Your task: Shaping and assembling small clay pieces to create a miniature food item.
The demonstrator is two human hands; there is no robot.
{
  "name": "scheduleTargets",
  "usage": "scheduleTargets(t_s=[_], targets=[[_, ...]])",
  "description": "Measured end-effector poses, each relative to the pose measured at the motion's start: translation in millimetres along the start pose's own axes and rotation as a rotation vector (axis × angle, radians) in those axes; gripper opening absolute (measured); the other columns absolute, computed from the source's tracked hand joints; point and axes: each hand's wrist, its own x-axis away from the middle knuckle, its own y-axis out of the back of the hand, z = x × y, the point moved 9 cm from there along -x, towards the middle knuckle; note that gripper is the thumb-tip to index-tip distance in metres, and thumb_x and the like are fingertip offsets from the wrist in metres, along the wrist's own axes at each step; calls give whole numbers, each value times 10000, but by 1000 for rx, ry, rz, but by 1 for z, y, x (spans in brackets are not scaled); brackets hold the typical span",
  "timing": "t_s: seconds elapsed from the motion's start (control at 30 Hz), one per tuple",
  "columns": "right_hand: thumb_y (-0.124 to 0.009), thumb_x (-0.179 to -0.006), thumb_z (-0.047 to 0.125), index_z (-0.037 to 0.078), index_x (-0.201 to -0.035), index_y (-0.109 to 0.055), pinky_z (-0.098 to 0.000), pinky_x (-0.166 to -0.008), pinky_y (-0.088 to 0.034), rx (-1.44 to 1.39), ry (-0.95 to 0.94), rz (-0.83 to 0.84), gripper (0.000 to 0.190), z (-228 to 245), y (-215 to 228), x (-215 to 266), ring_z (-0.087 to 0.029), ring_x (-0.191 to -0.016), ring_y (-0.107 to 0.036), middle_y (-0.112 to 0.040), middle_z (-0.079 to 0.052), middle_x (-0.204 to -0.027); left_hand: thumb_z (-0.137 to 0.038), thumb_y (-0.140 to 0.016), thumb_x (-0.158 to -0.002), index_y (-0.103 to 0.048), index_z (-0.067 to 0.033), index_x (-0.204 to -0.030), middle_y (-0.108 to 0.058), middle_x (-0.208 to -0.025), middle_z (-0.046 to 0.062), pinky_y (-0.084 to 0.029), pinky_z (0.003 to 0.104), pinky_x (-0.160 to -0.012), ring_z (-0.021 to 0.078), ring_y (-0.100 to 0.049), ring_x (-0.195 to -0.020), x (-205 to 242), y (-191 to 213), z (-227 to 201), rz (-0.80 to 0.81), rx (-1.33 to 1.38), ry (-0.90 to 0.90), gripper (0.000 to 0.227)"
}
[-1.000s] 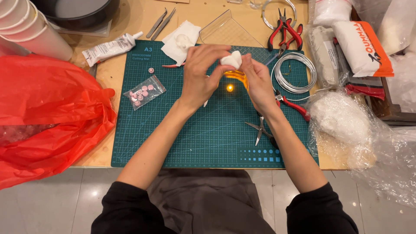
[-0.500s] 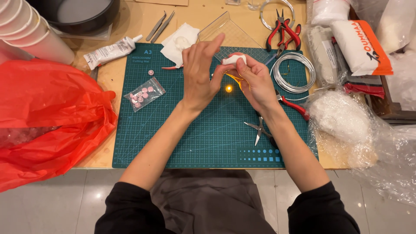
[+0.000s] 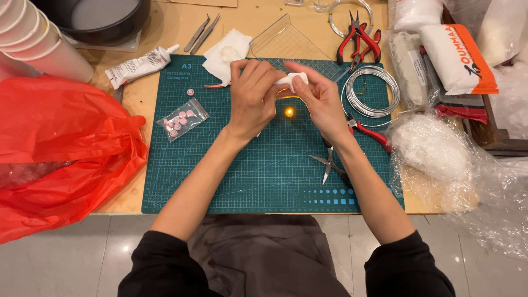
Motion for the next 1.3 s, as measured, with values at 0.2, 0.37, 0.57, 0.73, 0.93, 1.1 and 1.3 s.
scheduleTargets(t_s=[0.2,0.37,0.57,0.73,0.93,1.1,1.3], targets=[[-609,-1094,166,-51,-1332,-612,-294,-988,-577,-10,38,-13,322,-9,13,-3,-170,-1047,-731,-740,-117,-1173,-67,-741,-928,-757,-37,-1011,-667,-869,50,-392,336,-850,200,-583,-862,-1,-3,11,-62,279,257,90],[-603,-1079,188,-43,-1248,-624,-298,-915,-597,-2,12,-36,287,-15,17,-2,-202,-963,-765,-752,-120,-1123,-96,-750,-941,-752,-42,-1194,-688,-894,25,-468,258,-804,120,-572,-862,15,-25,44,-2,644,522,260],[-589,-1088,223,-42,-1196,-655,-280,-882,-590,-27,-16,-73,293,-33,27,-2,-165,-931,-752,-752,-101,-1072,-61,-785,-910,-735,-83,-1298,-611,-924,33,-466,265,-813,138,-547,-893,7,-29,33,179,674,400,392],[-597,-1101,210,-49,-1206,-688,-233,-909,-533,4,-7,-37,294,-35,25,-2,-81,-984,-681,-751,-79,-1100,-46,-818,-870,-691,-70,-1263,-610,-1032,58,-537,292,-840,165,-621,-967,5,-20,11,88,565,256,414],[-574,-1084,203,-42,-1211,-683,-250,-935,-560,0,-53,20,296,-23,11,-1,-87,-1003,-708,-754,-69,-1106,-1,-708,-948,-684,-26,-1086,-629,-939,65,-531,289,-743,166,-648,-833,10,-25,24,61,458,310,142],[-572,-1097,181,-51,-1221,-671,-277,-964,-565,-114,-47,11,281,-37,20,-4,-113,-1028,-705,-743,-81,-1120,-38,-711,-974,-701,-22,-1173,-681,-1012,84,-553,270,-755,155,-686,-881,-3,-14,11,145,545,295,199],[-593,-1085,183,-48,-1209,-672,-279,-951,-566,-155,-62,-77,274,-38,31,-6,-145,-994,-724,-745,-102,-1076,-50,-760,-971,-729,-98,-1308,-757,-1096,83,-576,288,-853,158,-729,-994,10,-29,32,153,558,283,342]])
